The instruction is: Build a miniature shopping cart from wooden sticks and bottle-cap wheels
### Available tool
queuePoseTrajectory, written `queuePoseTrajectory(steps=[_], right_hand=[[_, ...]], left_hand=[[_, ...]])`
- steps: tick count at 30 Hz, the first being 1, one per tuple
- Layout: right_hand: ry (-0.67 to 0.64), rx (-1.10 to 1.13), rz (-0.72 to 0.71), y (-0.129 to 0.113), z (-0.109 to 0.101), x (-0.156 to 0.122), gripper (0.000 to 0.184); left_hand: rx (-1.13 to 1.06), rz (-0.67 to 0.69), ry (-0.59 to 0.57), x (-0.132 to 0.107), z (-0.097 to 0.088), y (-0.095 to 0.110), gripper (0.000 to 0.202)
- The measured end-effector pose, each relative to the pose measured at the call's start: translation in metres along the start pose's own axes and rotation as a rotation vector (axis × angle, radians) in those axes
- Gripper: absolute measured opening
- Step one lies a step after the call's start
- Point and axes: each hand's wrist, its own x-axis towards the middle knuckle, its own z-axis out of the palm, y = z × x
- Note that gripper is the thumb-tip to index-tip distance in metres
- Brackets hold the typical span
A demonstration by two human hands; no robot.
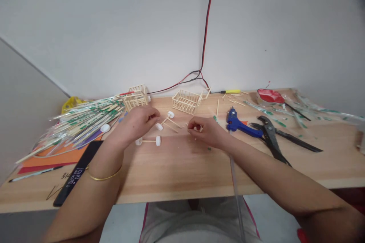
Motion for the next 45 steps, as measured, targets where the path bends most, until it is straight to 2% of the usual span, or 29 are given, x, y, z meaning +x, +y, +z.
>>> queuePoseTrajectory(steps=[3,8,11,15,19,24,27,31,36,38,45], right_hand=[[0.003,0.010,-0.008,0.001,-0.004,0.000,0.010],[0.018,0.014,-0.026,0.002,-0.019,0.002,0.013],[0.063,0.026,-0.002,0.003,-0.027,0.002,0.015],[0.067,0.035,0.014,0.002,-0.033,0.002,0.015],[0.033,0.062,-0.030,0.000,-0.033,0.000,0.015],[-0.061,0.066,-0.106,-0.002,-0.031,-0.004,0.010],[-0.106,0.039,-0.120,-0.005,-0.032,-0.007,0.009],[-0.128,-0.063,-0.100,-0.010,-0.041,-0.012,0.008],[-0.155,-0.157,-0.082,-0.012,-0.046,-0.012,0.010],[-0.169,-0.169,-0.063,-0.013,-0.046,-0.012,0.010],[-0.205,-0.232,-0.002,-0.028,-0.046,-0.020,0.009]], left_hand=[[0.033,-0.134,-0.106,-0.013,-0.003,0.011,0.031],[0.236,-0.257,-0.149,-0.031,0.027,0.033,0.040],[0.300,-0.301,-0.174,-0.045,0.040,0.041,0.037],[0.317,-0.282,-0.268,-0.073,0.038,0.054,0.033],[0.188,-0.043,-0.376,-0.088,0.036,0.072,0.027],[0.192,0.108,-0.377,-0.065,0.047,0.087,0.026],[0.193,0.141,-0.369,-0.049,0.050,0.088,0.021],[0.091,0.162,-0.370,-0.043,0.051,0.084,0.019],[-0.105,0.150,-0.354,-0.042,0.053,0.077,0.011],[-0.147,0.131,-0.340,-0.039,0.051,0.073,0.014],[-0.097,0.045,-0.332,-0.022,0.036,0.070,0.030]])
